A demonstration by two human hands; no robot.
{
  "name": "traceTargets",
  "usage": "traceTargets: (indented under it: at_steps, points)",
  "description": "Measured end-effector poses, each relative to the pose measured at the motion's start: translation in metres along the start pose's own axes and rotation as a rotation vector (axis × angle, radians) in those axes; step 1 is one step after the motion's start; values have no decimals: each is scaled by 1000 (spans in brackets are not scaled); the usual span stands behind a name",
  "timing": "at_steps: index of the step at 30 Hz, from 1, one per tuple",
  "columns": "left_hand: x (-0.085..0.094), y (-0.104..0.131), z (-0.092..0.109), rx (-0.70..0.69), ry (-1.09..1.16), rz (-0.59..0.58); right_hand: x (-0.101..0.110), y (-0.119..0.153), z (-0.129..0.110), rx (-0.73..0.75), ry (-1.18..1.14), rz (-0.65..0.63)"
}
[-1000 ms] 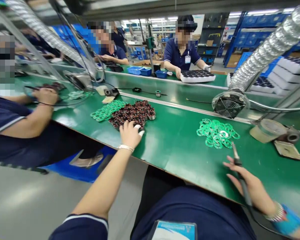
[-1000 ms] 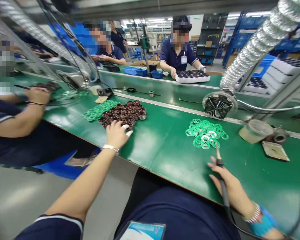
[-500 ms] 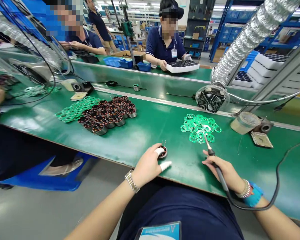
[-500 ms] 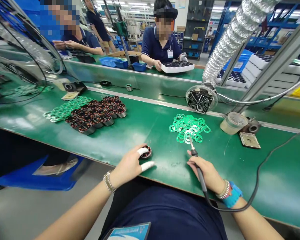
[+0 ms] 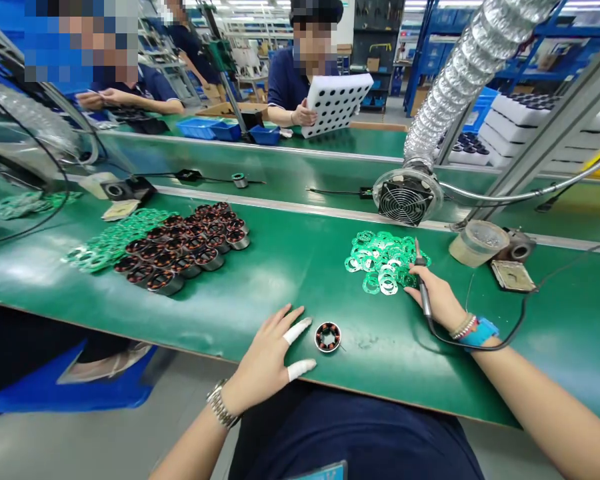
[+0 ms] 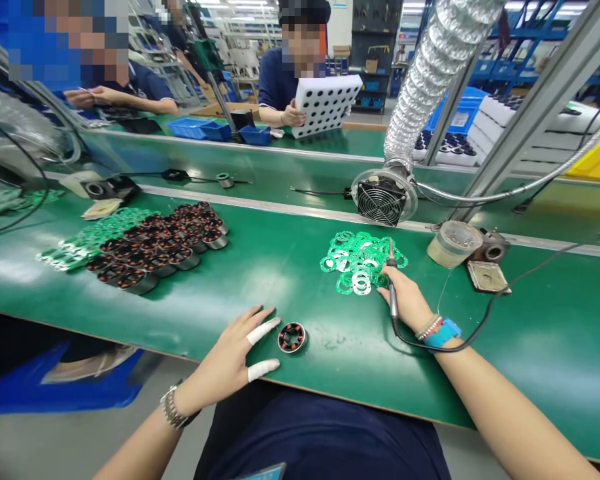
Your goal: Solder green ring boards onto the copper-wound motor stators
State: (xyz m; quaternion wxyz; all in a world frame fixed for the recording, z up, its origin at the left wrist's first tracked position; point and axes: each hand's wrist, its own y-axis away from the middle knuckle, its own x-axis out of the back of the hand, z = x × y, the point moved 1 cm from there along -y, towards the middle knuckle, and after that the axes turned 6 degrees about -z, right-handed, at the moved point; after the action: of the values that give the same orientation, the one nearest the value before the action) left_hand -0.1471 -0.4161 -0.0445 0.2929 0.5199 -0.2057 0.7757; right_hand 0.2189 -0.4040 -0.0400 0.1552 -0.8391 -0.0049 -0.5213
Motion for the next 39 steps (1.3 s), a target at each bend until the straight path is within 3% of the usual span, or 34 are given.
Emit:
traceTargets:
  at_steps: [3,6,11,15,20,26,31,35,39]
  points:
    - [1,-18,6,-60,26,-62,3,4,-4,-2,4,39]
    - [4,-32,11,-105,107,-106,6,20,-29,35,-28,54]
    - [5,-33,19,-59,277,-98,-12,51,-89,204,-186,-193]
    - [0,-21,35,6,418,-11,-24,57,-110,190,-240,-212]
    - [-7,-16,53,72,467,73,-18,60,-122,102,-376,-128]
    - [-6,-12,65,-12,430,142,-15,62,-132,41,-443,21]
    - [-5,-13,77,-99,314,190,-23,59,-135,126,-407,-28]
    - [-4,-21,74,-86,393,139,-22,60,-127,130,-378,-47]
    - [-5,-28,58,-68,473,132,-6,66,-106,100,-408,-6]
